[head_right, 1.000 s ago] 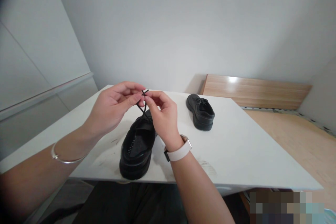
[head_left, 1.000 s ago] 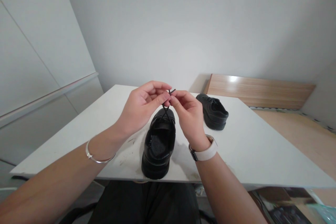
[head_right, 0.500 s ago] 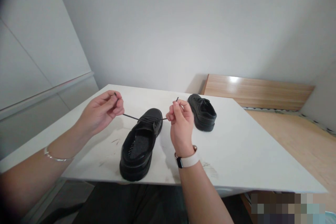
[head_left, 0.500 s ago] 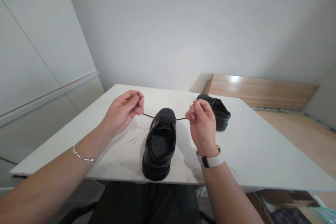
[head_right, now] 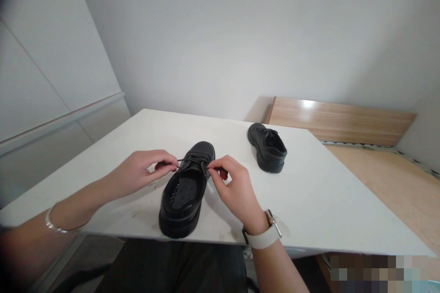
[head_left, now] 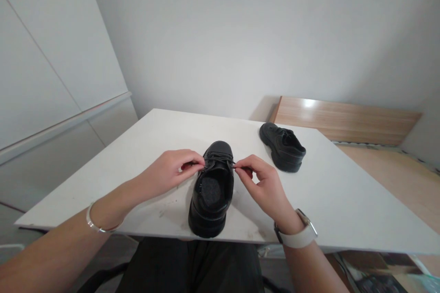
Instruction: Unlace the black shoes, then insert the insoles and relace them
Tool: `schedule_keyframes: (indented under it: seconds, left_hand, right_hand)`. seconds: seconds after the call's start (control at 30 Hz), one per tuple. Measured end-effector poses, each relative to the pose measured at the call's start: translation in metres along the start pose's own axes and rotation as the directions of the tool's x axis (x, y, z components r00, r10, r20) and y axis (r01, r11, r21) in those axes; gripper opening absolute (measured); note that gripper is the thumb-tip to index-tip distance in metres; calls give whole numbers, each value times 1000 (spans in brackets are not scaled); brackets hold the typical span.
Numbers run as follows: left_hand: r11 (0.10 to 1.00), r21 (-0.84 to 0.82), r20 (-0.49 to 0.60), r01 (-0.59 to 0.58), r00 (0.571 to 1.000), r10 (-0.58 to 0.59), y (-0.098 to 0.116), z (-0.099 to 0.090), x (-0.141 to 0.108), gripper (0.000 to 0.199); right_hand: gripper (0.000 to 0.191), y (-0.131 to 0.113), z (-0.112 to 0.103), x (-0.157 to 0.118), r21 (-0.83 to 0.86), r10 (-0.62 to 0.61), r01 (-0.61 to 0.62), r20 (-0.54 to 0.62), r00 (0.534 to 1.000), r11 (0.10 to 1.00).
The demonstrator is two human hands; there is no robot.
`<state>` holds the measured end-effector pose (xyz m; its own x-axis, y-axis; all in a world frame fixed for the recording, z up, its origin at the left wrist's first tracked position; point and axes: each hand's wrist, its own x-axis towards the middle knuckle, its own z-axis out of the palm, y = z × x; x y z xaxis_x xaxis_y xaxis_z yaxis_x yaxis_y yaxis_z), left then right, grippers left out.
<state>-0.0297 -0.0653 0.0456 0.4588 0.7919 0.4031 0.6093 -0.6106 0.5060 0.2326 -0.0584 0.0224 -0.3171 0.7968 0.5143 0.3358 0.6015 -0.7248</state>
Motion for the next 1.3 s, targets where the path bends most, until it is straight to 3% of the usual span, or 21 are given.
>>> schedule_keyframes:
  seconds: [0.17, 0.43, 0.6, 0.83, 1.17, 1.3]
  left_hand:
    - [992, 80, 33, -98, 995, 95, -3, 1, 0, 20]
    - [981, 105, 96, -164, 983, 154, 0, -1, 1, 13]
    - [966, 158, 72, -204, 978, 194, 4, 2, 2, 12]
    - [978, 147, 9, -148, 989, 148, 1, -2, 2, 10]
    - [924, 299, 70, -238, 971, 228, 3, 2, 8, 17]
    - [945, 245, 68, -217, 976, 207, 4, 1, 8, 15]
  right_hand:
    - [12, -7, 0, -1, -134, -82, 84, 19, 996, 987]
    - [15, -13, -4, -3, -164, -143, 156, 88, 986, 974]
    - [13, -18, -4, -5, -217, -164, 179, 83, 983, 960]
    - [14, -14, -7, -5, -341, -200, 198, 28, 979, 919]
    - [17, -21, -2, -2, -511, -286, 312, 131, 949, 801]
    - [17, -24, -1, -1, -551, -274, 306, 143, 951, 776]
